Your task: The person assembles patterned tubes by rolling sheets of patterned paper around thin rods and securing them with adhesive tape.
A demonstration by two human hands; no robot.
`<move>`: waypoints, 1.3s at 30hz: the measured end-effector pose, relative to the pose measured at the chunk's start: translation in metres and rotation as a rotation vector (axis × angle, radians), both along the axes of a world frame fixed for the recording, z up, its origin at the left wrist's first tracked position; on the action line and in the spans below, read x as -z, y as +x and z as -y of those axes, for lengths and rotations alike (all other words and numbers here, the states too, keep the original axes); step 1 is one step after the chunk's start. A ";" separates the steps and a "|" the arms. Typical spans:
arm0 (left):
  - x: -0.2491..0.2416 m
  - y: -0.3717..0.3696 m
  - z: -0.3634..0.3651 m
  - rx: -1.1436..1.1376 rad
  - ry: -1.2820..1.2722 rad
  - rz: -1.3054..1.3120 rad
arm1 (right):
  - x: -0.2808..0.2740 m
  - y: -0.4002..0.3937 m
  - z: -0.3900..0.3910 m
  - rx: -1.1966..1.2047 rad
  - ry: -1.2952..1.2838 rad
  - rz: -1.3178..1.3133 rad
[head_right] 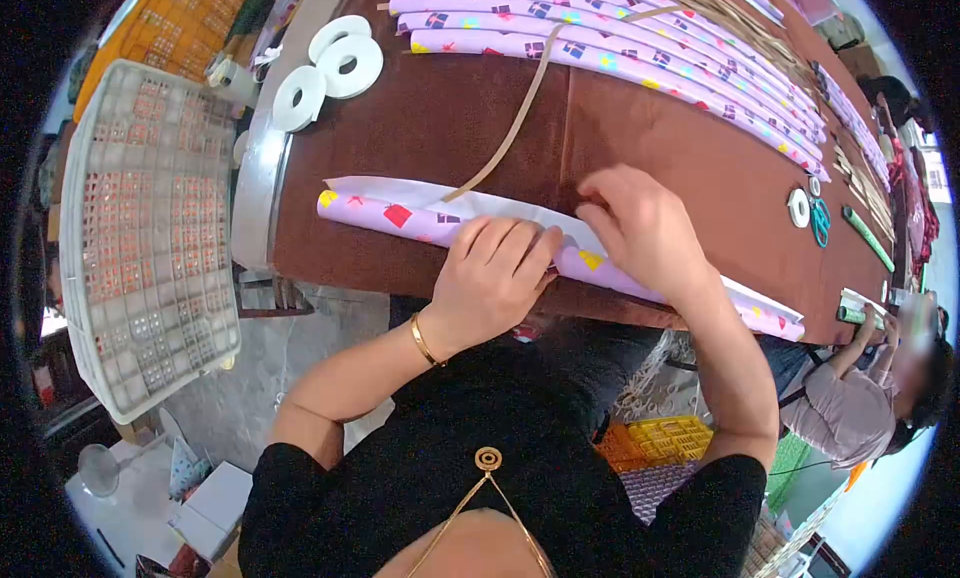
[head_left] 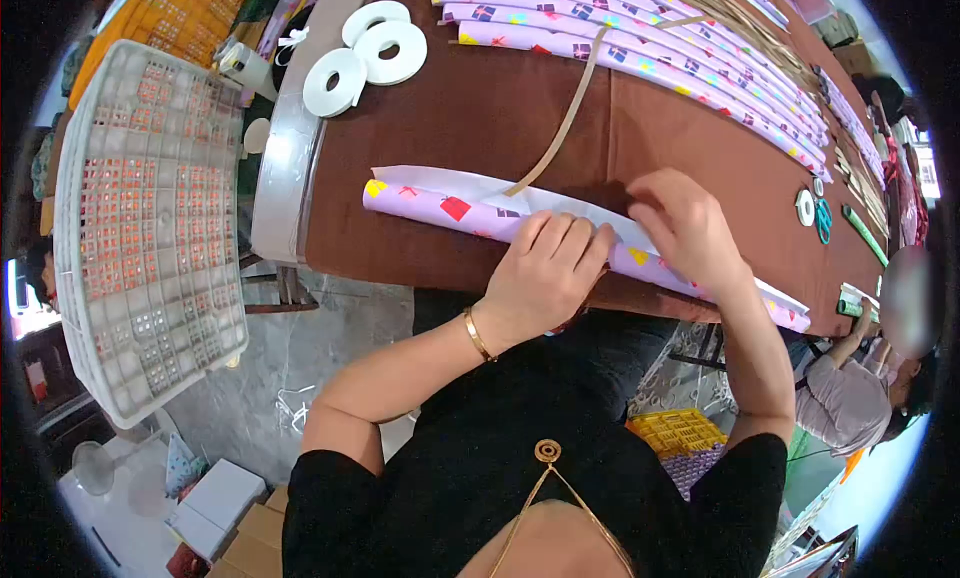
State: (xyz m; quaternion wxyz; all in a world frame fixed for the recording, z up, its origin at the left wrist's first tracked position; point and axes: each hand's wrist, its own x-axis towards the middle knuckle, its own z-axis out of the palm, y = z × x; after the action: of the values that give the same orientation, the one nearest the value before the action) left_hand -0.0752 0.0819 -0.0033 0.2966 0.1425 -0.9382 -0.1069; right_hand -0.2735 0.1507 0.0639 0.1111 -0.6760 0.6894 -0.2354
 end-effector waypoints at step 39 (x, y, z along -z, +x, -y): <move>-0.007 -0.011 -0.031 0.077 0.074 0.081 | 0.000 0.009 -0.077 0.032 -0.060 -0.136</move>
State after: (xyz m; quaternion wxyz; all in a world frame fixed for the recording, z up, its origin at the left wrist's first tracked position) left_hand -0.0863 0.1131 0.0035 0.2485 0.1214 -0.9497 -0.1469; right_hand -0.2641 0.2277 0.0641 0.0399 -0.6824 0.6987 -0.2112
